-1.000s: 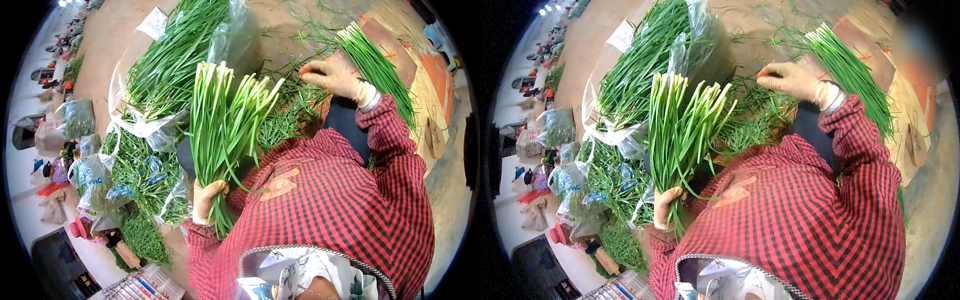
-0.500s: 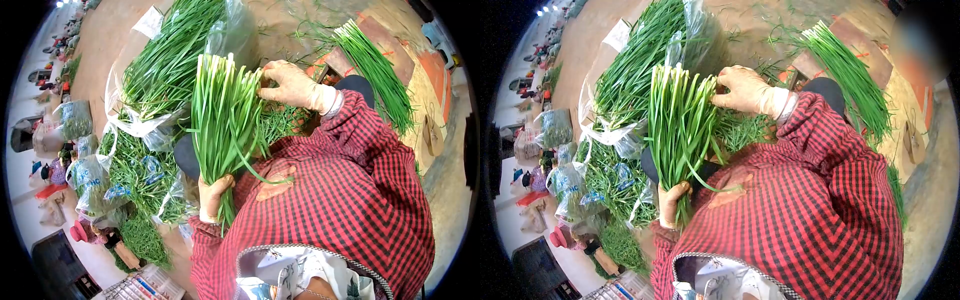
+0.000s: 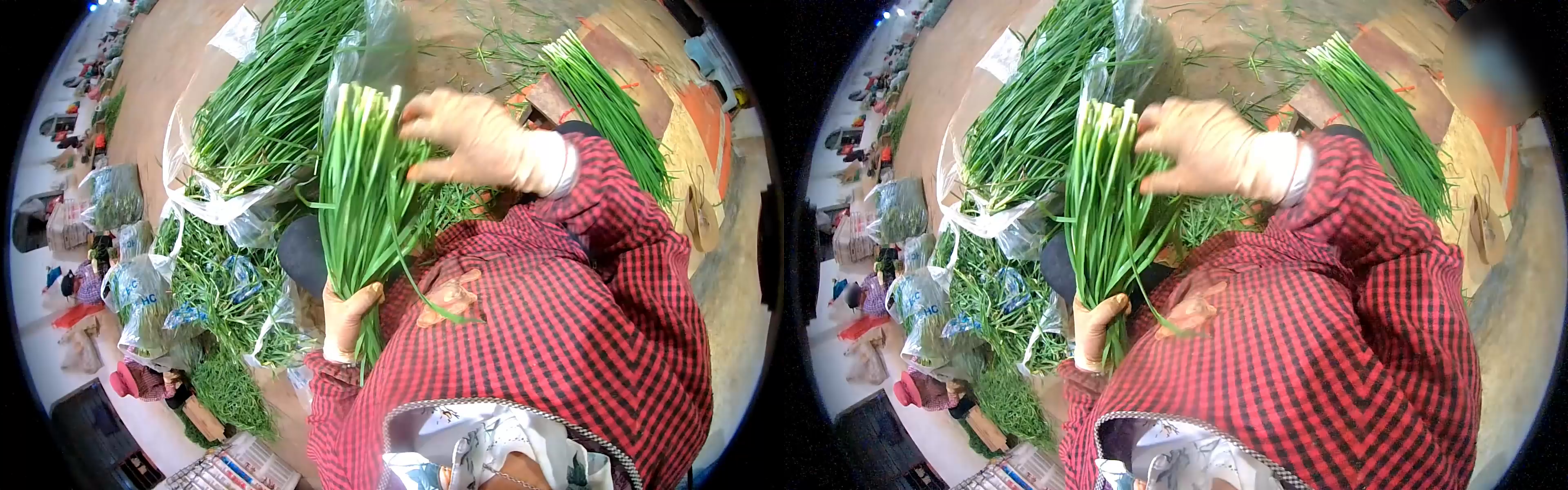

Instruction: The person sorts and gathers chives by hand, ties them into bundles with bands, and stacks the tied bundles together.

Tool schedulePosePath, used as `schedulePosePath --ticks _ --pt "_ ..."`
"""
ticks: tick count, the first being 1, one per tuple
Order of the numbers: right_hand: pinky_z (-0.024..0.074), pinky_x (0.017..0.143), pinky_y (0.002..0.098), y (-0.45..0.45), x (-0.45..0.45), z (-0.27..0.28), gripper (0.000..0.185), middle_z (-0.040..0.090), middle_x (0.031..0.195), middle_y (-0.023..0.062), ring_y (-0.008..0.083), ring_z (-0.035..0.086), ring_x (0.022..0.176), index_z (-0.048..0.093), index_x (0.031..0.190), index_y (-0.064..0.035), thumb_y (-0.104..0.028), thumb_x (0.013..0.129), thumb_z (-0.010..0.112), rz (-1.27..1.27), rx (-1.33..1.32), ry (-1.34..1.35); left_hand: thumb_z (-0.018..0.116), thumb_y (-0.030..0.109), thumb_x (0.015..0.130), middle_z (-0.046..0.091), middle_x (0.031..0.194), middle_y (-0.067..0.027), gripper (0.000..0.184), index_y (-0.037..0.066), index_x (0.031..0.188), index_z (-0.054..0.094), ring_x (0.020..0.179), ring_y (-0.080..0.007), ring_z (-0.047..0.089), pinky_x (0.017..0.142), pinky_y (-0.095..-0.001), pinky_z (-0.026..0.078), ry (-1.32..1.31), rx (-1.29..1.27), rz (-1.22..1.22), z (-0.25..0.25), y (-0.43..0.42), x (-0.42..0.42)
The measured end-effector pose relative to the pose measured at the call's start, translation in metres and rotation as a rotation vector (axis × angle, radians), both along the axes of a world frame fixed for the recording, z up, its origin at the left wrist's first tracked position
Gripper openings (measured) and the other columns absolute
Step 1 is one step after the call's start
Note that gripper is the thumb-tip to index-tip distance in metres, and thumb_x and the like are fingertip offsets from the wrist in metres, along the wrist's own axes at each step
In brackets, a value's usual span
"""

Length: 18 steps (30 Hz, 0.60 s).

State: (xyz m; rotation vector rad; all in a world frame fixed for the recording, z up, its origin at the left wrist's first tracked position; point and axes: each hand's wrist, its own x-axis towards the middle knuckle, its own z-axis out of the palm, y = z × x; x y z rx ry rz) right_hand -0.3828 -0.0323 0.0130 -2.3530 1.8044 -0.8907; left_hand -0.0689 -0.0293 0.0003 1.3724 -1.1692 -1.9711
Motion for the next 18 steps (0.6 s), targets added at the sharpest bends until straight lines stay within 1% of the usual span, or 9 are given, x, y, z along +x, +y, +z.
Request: schedulePosePath --ticks 3,5,7,8,9,11,13,16,18 --pt "0.0518 0.076 0.0376 -0.004 0.015 -0.01 0.03 0.061 0.1 0.0078 0.0255 0.063 0.091 0.07 0.095 -0.0084 -0.034 0.08 0.068 0.125 0.228 -0.178 0.068 -0.007 0.076 0.066 0.089 -0.0037 0.037 0.003 0.111 0.058 0.068 -0.0104 0.06 0.063 -0.0236 0.05 -0.002 -0.01 -0.005 0.001 0.003 -0.003" --pt "0.0513 0.076 0.0353 -0.008 0.009 -0.019 0.026 0.064 0.096 0.0073 0.0246 0.064 0.086 0.07 0.096 -0.0091 -0.031 0.081 0.068 0.153 0.233 -0.229 0.069 -0.007 0.077 0.066 0.09 -0.0038 0.038 0.003 0.112 0.058 0.07 -0.0104 0.061 0.064 -0.0238 0.051 0.003 0.013 -0.048 0.004 0.001 0.001" --pt "0.0506 0.076 0.0353 -0.007 0.001 -0.025 0.025 0.067 0.091 0.0093 0.0261 0.065 0.085 0.069 0.097 -0.0081 -0.028 0.082 0.068 0.284 0.289 -0.506 0.07 -0.007 0.077 0.066 0.091 -0.0039 0.04 0.003 0.113 0.058 0.072 -0.01 0.061 0.066 -0.0234 0.051 0.05 0.014 -0.062 0.007 0.002 0.004" --pt "0.051 0.072 0.0339 -0.005 -0.004 -0.025 0.021 0.067 0.086 0.011 0.0243 0.066 0.081 0.068 0.098 -0.0066 -0.022 0.085 0.066 0.288 0.272 -0.483 0.069 -0.007 0.077 0.066 0.092 -0.0038 0.04 0.003 0.114 0.058 0.072 -0.0098 0.061 0.066 -0.0233 0.05 0.04 0.031 -0.073 0.01 0.002 0.005" --pt "0.051 0.072 0.0339 -0.003 -0.006 -0.025 0.021 0.067 0.086 0.011 0.0243 0.066 0.081 0.068 0.098 -0.0066 -0.022 0.085 0.066 0.288 0.272 -0.483 0.069 -0.007 0.077 0.066 0.093 -0.0037 0.04 0.003 0.114 0.058 0.073 -0.0096 0.06 0.067 -0.0232 0.05 0.032 0.046 -0.087 0.012 0.001 0.004" --pt "0.0517 0.064 0.0306 0.002 -0.01 -0.024 0.02 0.067 0.084 0.0092 0.0178 0.066 0.072 0.066 0.101 -0.0037 -0.019 0.089 0.064 0.254 0.361 -0.574 0.07 -0.005 0.076 0.066 0.094 -0.0029 0.042 0.003 0.115 0.058 0.073 -0.0091 0.06 0.067 -0.0229 0.049 0.049 0.069 -0.092 0.017 0.001 0.0" --pt "0.0515 0.059 0.0243 0.008 -0.016 -0.012 0.022 0.067 0.084 0.0043 0.0102 0.064 0.063 0.061 0.1 -0.0007 -0.022 0.095 0.058 0.154 0.651 -1.023 0.072 -0.004 0.075 0.066 0.094 -0.0023 0.044 0.004 0.116 0.058 0.074 -0.0087 0.059 0.066 -0.0227 0.049 0.055 0.135 -0.079 0.022 0.001 -0.005" --pt "0.0525 0.06 0.0254 0.013 -0.04 -0.01 0.023 0.066 0.085 0.0056 0.0128 0.066 0.066 0.061 0.098 -0.001 -0.024 0.097 0.057 0.076 0.572 -1.22 0.073 -0.003 0.074 0.066 0.09 -0.0032 0.045 0.004 0.116 0.057 0.07 -0.0097 0.059 0.063 -0.0235 0.049 0.04 0.132 -0.099 0.016 -0.002 0.004" --pt "0.0524 0.061 0.0245 0.017 -0.059 -0.017 0.024 0.066 0.092 0.0064 0.0115 0.064 0.065 0.059 0.101 -0.0022 -0.026 0.098 0.055 0.016 0.441 -1.346 0.074 0.001 0.073 0.064 0.084 -0.0043 0.042 0.002 0.111 0.058 0.065 -0.0111 0.058 0.059 -0.0246 0.048 0.083 0.11 -0.119 0.012 -0.004 0.008"
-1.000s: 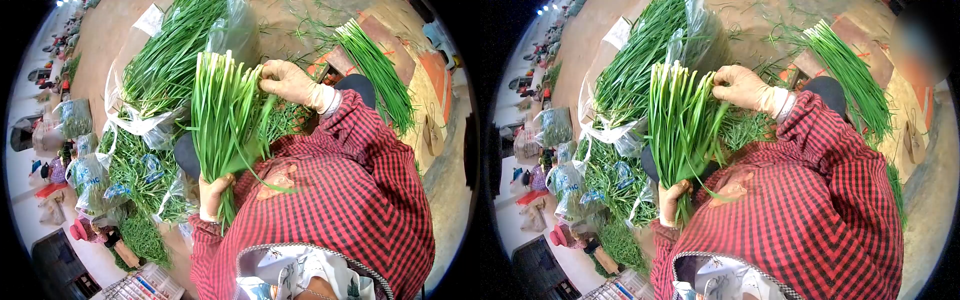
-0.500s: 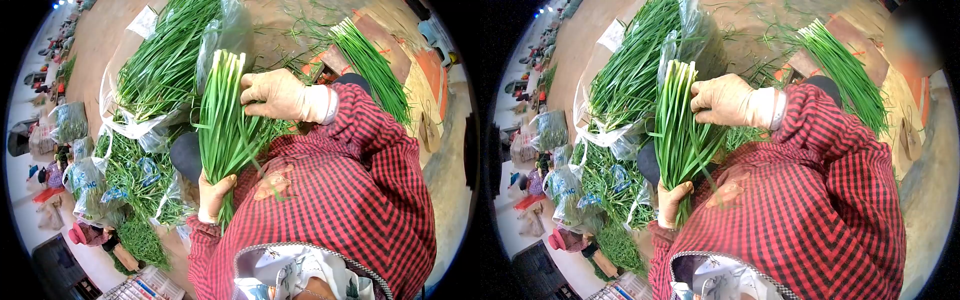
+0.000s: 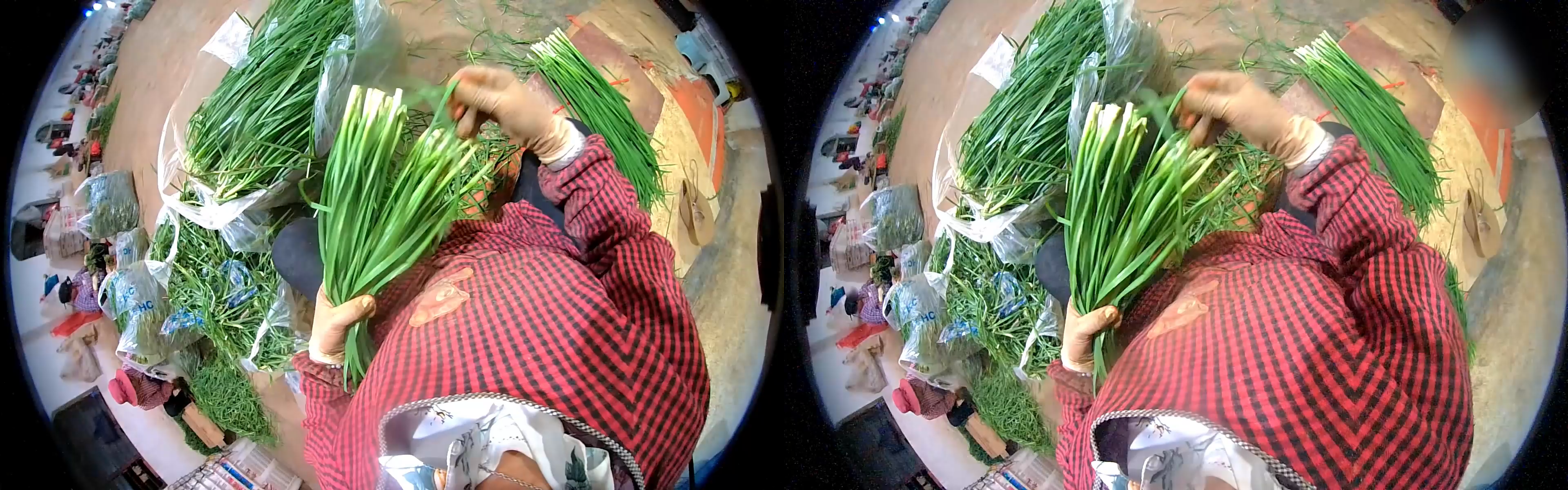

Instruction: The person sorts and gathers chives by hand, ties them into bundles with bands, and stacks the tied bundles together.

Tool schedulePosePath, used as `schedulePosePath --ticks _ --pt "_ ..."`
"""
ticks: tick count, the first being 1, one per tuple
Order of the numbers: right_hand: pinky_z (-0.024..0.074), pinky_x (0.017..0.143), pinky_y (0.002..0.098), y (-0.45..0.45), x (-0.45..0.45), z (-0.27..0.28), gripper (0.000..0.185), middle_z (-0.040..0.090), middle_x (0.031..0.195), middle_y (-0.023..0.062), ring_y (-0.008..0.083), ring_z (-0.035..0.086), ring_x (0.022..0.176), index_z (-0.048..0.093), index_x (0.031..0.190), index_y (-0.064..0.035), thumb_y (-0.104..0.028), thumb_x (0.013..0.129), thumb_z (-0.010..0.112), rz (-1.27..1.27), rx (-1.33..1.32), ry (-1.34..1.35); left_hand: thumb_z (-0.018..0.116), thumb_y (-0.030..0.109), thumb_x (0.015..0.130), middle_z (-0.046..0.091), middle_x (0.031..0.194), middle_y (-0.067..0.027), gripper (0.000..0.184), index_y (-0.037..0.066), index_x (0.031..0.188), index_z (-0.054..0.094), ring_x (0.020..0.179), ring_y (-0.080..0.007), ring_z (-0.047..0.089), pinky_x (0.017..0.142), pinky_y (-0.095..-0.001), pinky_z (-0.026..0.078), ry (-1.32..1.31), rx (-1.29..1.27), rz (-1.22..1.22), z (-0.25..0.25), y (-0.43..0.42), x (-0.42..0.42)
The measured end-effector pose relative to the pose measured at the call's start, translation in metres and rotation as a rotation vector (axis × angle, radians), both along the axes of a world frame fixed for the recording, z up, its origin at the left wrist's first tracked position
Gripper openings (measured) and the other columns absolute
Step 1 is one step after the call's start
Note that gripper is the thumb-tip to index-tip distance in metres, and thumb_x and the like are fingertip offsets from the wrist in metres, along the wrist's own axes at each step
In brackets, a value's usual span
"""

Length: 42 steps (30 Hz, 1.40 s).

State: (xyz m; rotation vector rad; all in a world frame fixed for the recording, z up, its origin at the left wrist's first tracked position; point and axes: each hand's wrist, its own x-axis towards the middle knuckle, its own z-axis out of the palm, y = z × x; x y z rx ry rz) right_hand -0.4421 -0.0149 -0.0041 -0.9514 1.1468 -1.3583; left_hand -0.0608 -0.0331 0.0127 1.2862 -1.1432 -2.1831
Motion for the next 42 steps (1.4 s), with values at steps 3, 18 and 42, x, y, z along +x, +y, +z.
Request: schedulePosePath --ticks 3,18,42 --pt "0.0523 0.062 0.0257 0.01 -0.039 -0.009 0.027 0.065 0.098 0.0061 0.0112 0.064 0.068 0.059 0.103 -0.0027 -0.029 0.097 0.056 -0.297 -0.115 -0.231 0.074 0.005 0.073 0.064 0.081 -0.0045 0.038 0.0 0.107 0.059 0.063 -0.0117 0.057 0.057 -0.0247 0.047 -0.028 -0.041 -0.005 -0.002 -0.001 0.009" --pt "0.0279 0.113 0.0384 0.003 0.057 -0.007 0.103 0.032 0.149 0.0153 0.0248 0.032 0.137 0.016 0.15 -0.0016 -0.063 0.081 0.063 0.463 -0.046 -0.134 0.068 -0.003 0.076 0.061 0.116 -0.0097 0.067 0.003 0.137 0.042 0.085 -0.0182 0.064 0.071 -0.0277 0.052 0.05 -0.56 0.123 -0.004 -0.014 -0.073" --pt "0.0537 0.084 0.0358 0.027 -0.009 0.0 0.057 0.066 0.113 0.0157 0.0218 0.066 0.094 0.046 0.134 0.0054 -0.018 0.085 0.066 0.076 -0.078 -0.094 0.07 0.017 0.087 0.06 0.12 -0.01 0.019 0.004 0.101 0.069 0.108 -0.0171 0.055 0.092 -0.0292 0.045 0.058 -0.955 0.278 -0.006 -0.115 -0.147"
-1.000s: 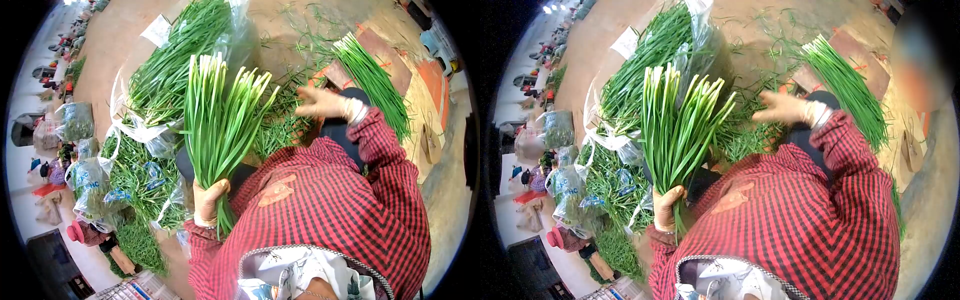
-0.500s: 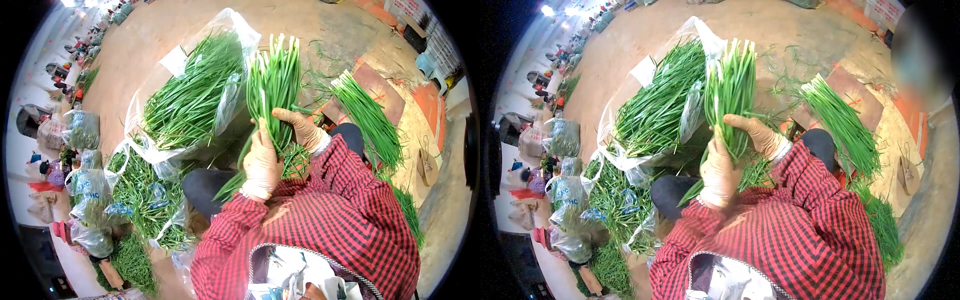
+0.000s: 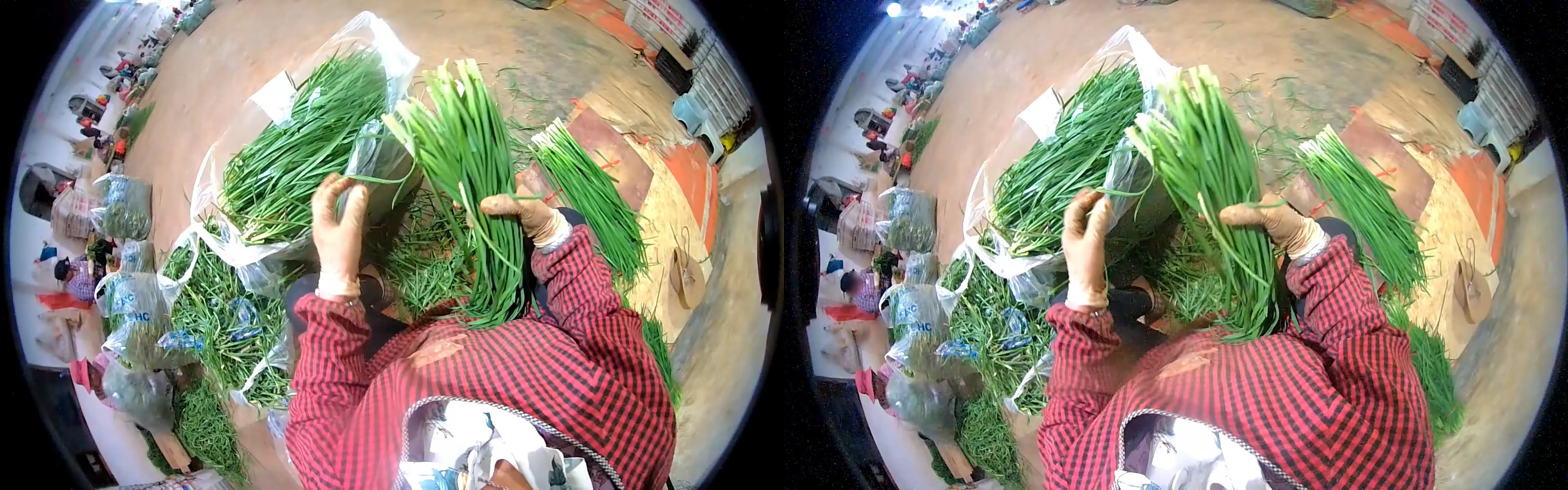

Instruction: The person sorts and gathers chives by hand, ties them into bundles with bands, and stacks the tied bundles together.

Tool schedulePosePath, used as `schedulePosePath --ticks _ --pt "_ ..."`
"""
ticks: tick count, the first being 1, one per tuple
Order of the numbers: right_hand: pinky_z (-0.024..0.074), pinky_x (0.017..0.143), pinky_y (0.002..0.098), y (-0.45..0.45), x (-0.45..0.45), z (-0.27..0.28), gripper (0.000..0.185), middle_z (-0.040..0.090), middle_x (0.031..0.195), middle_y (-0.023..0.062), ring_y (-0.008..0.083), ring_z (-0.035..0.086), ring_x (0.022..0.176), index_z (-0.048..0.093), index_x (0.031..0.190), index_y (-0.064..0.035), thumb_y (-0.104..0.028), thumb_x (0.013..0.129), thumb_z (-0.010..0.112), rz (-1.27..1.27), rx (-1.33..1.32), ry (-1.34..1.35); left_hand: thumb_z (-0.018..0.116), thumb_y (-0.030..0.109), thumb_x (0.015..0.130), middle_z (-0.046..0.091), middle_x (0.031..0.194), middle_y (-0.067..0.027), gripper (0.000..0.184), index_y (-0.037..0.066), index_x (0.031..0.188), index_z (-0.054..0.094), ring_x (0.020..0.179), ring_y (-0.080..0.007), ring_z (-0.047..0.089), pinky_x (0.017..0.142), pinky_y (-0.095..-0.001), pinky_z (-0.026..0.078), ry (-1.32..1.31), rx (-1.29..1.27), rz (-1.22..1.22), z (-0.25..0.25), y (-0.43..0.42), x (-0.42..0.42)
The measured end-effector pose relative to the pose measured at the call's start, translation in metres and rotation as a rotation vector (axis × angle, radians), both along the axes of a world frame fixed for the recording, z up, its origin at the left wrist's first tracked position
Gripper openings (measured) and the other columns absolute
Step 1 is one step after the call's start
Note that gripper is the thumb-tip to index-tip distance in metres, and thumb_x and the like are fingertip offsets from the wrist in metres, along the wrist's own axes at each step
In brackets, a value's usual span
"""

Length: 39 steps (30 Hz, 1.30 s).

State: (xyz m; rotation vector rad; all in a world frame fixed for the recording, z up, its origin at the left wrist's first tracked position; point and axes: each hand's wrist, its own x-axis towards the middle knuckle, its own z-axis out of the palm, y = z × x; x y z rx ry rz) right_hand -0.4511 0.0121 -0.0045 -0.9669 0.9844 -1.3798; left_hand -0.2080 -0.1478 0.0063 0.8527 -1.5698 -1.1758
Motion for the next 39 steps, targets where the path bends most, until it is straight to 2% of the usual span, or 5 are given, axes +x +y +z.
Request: schedulePosePath --ticks 5,13,23,28,39 --pt "0.0505 0.089 0.0337 -0.001 -0.006 -0.021 0.058 0.06 0.124 0.0127 0.021 0.061 0.105 0.049 0.133 -0.0011 -0.014 0.08 0.069 -0.027 -0.059 0.245 0.071 0.015 0.083 0.062 0.12 -0.0111 0.018 0.003 0.071 0.066 0.122 -0.0284 0.048 0.106 -0.0417 0.032 -0.05 -0.364 0.285 0.033 -0.02 0.013" --pt "0.0421 0.099 0.0352 -0.012 0.046 0.02 0.076 0.057 0.125 0.0129 0.0213 0.054 0.115 0.038 0.139 -0.003 -0.023 0.075 0.073 0.043 -0.021 0.375 0.077 0.034 0.078 0.042 0.14 -0.0152 0.104 0.005 0.152 0.009 0.126 -0.0265 0.045 0.11 -0.0399 0.03 0.391 0.475 -0.584 0.064 0.014 -0.017" --pt "0.0534 0.076 0.0437 -0.023 0.106 0.012 0.1 0.057 0.113 0.0242 0.0341 0.065 0.09 0.024 0.141 0.0109 -0.038 0.07 0.074 -0.16 -0.048 1.389 0.07 0.015 0.078 0.062 0.11 -0.0171 0.075 0.006 0.143 0.033 0.101 -0.0257 0.062 0.09 -0.0394 0.05 0.487 0.451 -0.45 0.047 0.009 -0.026" --pt "0.0245 0.115 0.0376 -0.021 0.05 0.04 0.107 0.033 0.146 0.0293 0.0345 0.027 0.141 0.024 0.144 0.011 -0.055 0.076 0.073 0.217 -0.029 0.81 0.069 0.005 0.076 0.061 0.099 -0.0078 0.062 0.0 0.132 0.045 0.083 -0.0164 0.062 0.077 -0.0291 0.052 0.479 0.503 -0.449 0.044 0.012 -0.018" --pt "0.0369 0.106 0.0345 -0.039 0.064 0.029 0.089 0.046 0.138 0.0087 0.0187 0.042 0.128 0.025 0.148 -0.0079 -0.003 0.077 0.077 -0.096 -0.253 0.11 0.048 0.028 0.1 0.066 0.101 -0.0106 0.05 -0.002 0.138 0.036 0.101 -0.0238 0.062 0.098 -0.039 0.045 0.595 0.311 -0.489 0.095 0.02 -0.085"
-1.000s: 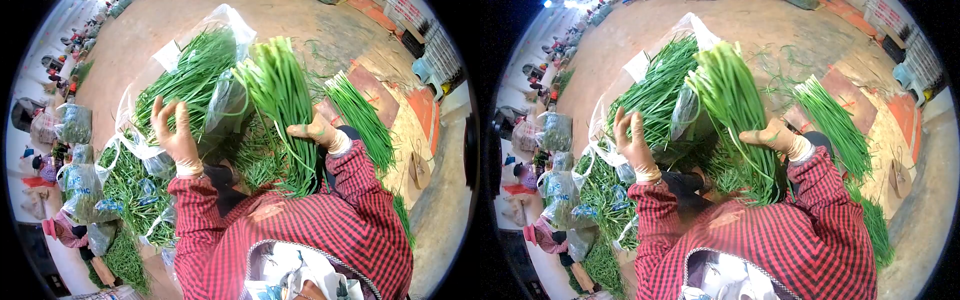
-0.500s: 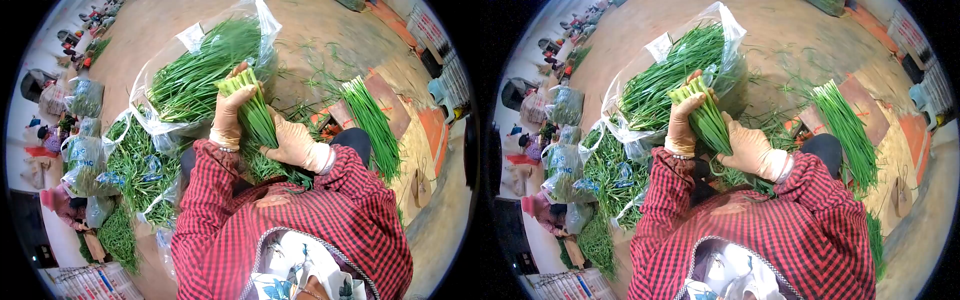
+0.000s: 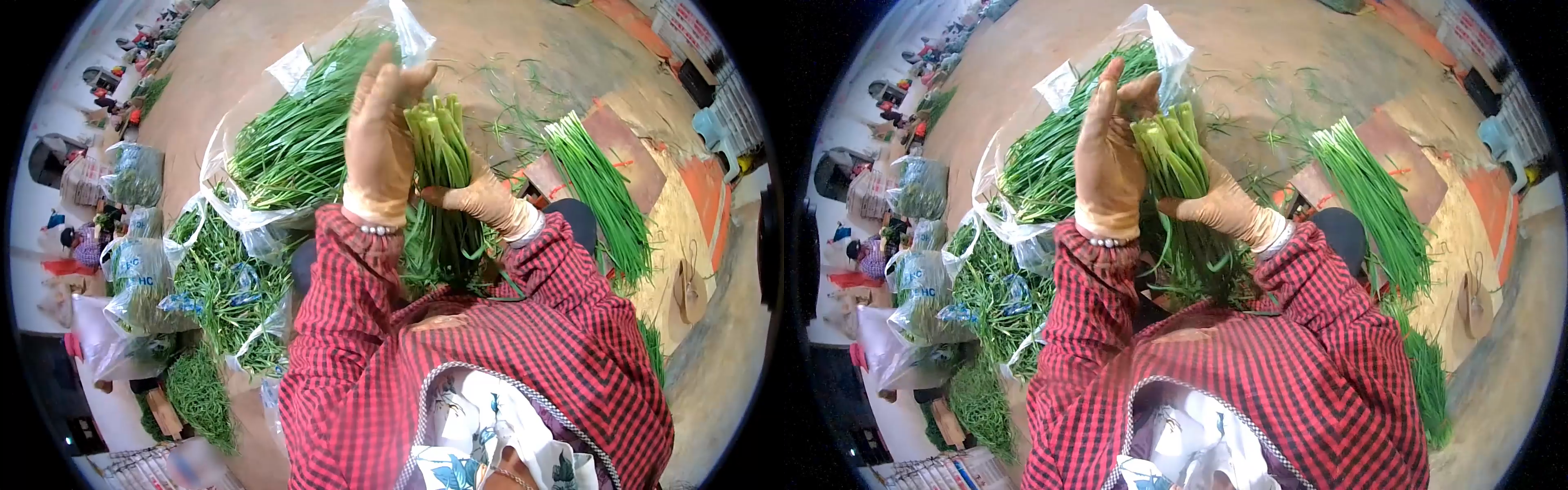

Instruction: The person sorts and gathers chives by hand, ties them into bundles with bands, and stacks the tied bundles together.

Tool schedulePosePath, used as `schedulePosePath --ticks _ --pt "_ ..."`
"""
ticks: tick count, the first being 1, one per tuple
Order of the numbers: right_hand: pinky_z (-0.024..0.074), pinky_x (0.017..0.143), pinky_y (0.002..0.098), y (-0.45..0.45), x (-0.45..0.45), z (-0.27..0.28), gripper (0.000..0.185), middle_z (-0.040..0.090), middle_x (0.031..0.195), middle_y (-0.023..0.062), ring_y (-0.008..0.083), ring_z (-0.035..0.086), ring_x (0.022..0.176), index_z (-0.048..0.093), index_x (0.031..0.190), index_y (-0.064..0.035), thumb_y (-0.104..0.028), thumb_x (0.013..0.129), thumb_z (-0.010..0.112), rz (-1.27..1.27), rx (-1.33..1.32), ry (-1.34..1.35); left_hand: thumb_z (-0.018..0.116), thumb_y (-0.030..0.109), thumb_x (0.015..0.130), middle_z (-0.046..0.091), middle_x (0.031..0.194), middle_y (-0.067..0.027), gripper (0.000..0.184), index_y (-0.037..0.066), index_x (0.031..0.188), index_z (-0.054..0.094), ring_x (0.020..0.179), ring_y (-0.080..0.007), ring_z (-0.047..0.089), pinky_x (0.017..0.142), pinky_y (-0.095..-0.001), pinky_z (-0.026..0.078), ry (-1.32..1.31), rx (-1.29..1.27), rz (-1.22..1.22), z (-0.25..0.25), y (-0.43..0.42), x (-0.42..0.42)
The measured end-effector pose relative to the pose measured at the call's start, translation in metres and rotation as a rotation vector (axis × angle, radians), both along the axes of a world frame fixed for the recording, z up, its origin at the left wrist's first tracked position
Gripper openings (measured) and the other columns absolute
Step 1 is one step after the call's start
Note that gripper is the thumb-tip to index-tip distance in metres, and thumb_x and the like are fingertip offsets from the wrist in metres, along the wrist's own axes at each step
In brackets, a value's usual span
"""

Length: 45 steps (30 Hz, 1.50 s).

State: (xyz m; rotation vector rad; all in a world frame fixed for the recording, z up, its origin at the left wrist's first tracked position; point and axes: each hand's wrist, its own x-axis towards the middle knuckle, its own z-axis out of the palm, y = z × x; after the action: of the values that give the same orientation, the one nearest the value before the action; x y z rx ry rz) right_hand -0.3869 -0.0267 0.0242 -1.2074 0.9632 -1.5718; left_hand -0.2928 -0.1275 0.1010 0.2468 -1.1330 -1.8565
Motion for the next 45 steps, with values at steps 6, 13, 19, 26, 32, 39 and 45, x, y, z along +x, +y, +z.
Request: schedulePosePath --ticks 6,13,19,26,32,39,45 --pt "0.0565 0.08 0.0363 0.018 -0.066 -0.023 0.046 0.065 0.103 0.01 0.0217 0.066 0.091 0.052 0.125 -0.0012 -0.016 0.084 0.067 -0.217 0.082 -0.312 0.043 0.018 0.102 0.03 0.055 0.0071 0.028 0.001 0.123 0.05 0.045 -0.0052 0.028 0.043 -0.0227 0.025 0.168 0.208 -0.195 -0.006 -0.033 0.007" --pt "0.0556 0.081 0.0363 0.076 -0.171 0.01 0.045 0.065 0.096 0.0095 0.022 0.064 0.089 0.052 0.124 -0.0013 -0.02 0.085 0.065 -0.526 -0.28 -0.579 0.056 0.029 0.096 0.056 0.068 0.001 0.034 0.002 0.116 0.062 0.05 -0.0074 0.044 0.047 -0.0229 0.035 -0.939 -0.167 -0.117 -0.171 -0.045 0.05" --pt "0.053 0.085 0.0343 0.172 -0.263 0.072 0.046 0.066 0.101 0.0122 0.0216 0.063 0.092 0.054 0.123 0.0047 -0.022 0.087 0.063 -0.714 -0.346 -0.256 0.065 0.042 0.085 0.056 0.127 -0.0249 0.063 -0.002 0.129 0.054 0.119 -0.0357 0.055 0.103 -0.0396 0.041 -1.736 -0.716 -0.315 -0.199 -0.038 0.065" --pt "0.0557 0.076 0.0299 0.257 -0.299 0.172 0.043 0.066 0.099 0.0114 0.018 0.065 0.082 0.061 0.113 0.0031 -0.03 0.087 0.065 -0.954 0.125 -0.023 0.061 0.037 0.085 0.062 0.122 -0.0193 0.055 0.0 0.125 0.057 0.115 -0.0295 0.058 0.099 -0.0351 0.043 -1.316 -0.559 -0.4 -0.214 -0.042 -0.024" --pt "0.0475 0.074 0.0267 0.17 -0.311 0.07 0.048 0.062 0.1 0.0025 0.0122 0.057 0.082 0.057 0.118 -0.0027 -0.028 0.08 0.07 -0.889 0.489 0.922 0.056 0.036 0.088 0.061 0.122 -0.0199 0.049 0.001 0.121 0.061 0.114 -0.0314 0.058 0.099 -0.0367 0.044 -1.121 -0.697 -0.554 -0.212 0.022 -0.146" --pt "0.0395 0.104 0.0424 0.074 -0.29 -0.168 0.104 0.052 0.13 0.0277 0.0348 0.052 0.122 0.03 0.143 0.0053 -0.068 0.075 0.06 -0.858 0.9 1.701 0.061 0.035 0.083 0.055 0.126 -0.0265 0.058 -0.004 0.126 0.053 0.118 -0.0385 0.052 0.101 -0.0425 0.04 -1.08 -0.835 -0.415 -0.253 0.072 -0.24" --pt "0.0236 0.115 0.0357 0.087 -0.329 -0.1 0.097 0.036 0.147 0.0241 0.0322 0.032 0.139 0.028 0.146 0.0045 -0.067 0.084 0.053 -0.414 0.998 0.688 0.06 0.027 0.085 0.057 0.123 -0.0234 0.05 -0.003 0.124 0.055 0.118 -0.0372 0.052 0.102 -0.0425 0.039 -0.925 -0.75 -0.375 -0.264 0.068 -0.232"
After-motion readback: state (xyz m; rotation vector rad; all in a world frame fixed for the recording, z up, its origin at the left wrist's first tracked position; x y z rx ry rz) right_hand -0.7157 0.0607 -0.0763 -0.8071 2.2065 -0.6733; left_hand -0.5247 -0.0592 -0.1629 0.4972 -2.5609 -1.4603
